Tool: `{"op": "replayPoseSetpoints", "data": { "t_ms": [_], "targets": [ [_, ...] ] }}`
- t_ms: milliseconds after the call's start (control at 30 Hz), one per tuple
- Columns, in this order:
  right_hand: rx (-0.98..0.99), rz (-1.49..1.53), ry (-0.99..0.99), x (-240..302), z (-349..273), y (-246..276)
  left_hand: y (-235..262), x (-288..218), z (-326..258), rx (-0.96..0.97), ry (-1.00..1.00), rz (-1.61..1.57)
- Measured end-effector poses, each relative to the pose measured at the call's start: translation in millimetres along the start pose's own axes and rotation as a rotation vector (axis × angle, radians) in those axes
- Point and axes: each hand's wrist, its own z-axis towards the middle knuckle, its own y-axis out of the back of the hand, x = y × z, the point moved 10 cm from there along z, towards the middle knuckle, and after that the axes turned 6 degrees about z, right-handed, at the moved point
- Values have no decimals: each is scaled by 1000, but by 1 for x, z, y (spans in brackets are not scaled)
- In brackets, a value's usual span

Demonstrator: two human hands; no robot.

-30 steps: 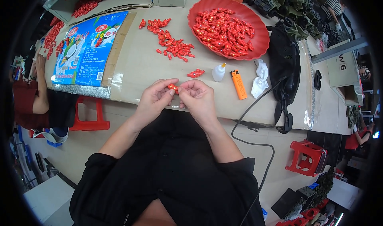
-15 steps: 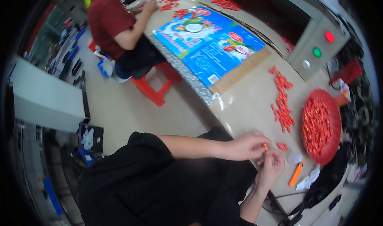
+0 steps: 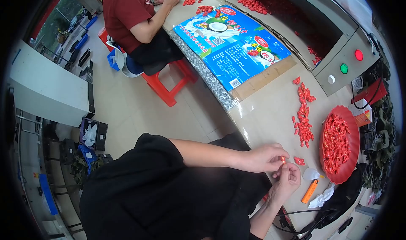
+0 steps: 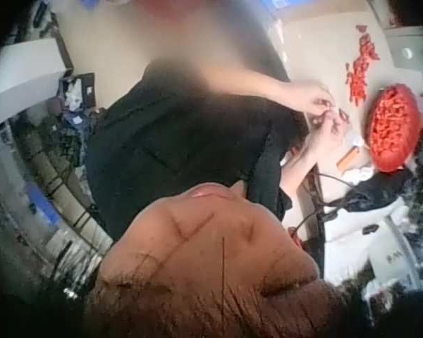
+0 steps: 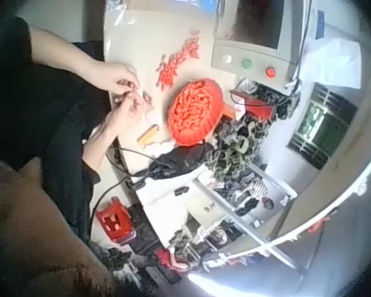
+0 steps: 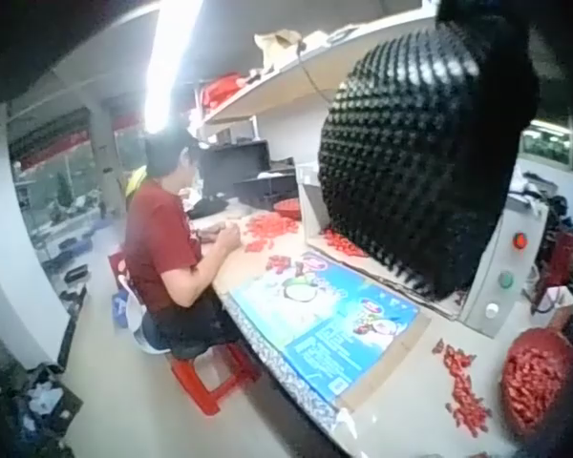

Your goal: The person applies glue onto small red figurine pieces using a squeeze bottle and presses the components together by hand.

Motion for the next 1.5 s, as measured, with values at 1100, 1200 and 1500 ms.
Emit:
{"op": "replayPoseSetpoints", "data": {
  "t_ms": [1100,1200,1500],
  "targets": [
    [81,183,5,0,-7,-5,-1,7,3,166,67,-243],
    [105,173,50,4,-9,-7,-2,6,3,162,67,-314],
    [144,132,77,5,-10,-10,-3,7,3,185,101,-382]
  ]
}}
